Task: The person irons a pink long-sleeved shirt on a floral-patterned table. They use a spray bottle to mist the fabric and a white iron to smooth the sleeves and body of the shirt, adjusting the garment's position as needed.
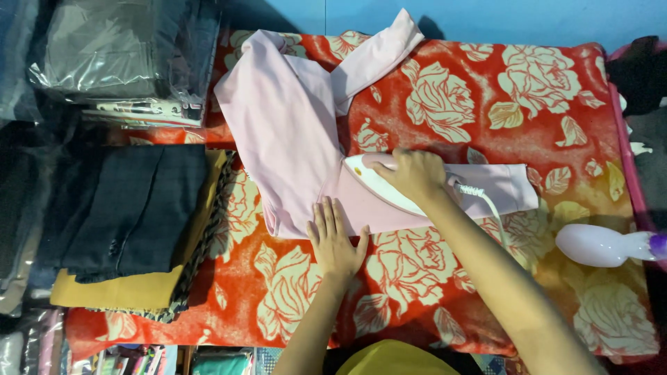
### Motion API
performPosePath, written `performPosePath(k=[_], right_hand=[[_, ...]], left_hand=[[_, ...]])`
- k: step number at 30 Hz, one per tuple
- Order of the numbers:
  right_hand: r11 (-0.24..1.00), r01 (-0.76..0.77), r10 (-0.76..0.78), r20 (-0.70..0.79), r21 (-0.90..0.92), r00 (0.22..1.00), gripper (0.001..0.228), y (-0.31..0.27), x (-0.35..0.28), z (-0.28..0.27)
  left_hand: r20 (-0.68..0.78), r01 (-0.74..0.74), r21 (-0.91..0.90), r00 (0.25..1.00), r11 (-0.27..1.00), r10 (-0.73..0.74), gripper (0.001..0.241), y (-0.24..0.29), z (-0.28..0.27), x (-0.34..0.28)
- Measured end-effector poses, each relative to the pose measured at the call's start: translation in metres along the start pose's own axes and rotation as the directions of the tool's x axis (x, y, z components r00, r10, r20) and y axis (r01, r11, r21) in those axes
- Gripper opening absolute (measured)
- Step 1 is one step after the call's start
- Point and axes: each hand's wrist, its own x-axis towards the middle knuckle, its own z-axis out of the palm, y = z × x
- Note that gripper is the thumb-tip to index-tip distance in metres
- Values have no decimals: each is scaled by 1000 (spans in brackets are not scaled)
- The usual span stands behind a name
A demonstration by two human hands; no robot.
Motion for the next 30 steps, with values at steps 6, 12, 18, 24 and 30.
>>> performPosePath(k=[6,12,18,24,30], right_hand=[[1000,-18,18,-2,19,1000,64,0,0,8],[969,22,-20,-12,245,1000,53,-16,-10,-39],[990,135,-137,40,41,990,58,-8,-15,-20],[998,-27,15,209,55,978,59,11,-5,-25],[979,185,-201,268,86,942,55,65,-47,-50]], left_hand=[[3,-3,9,1000,1000,3,96,0,1,0],[-16,-3,10,1000,1000,3,96,0,0,-1],[-43,-17,38,999,999,19,95,0,1,-2],[-62,-19,20,998,1000,20,93,-2,7,-2],[-148,-51,22,988,998,53,88,-2,9,-3]])
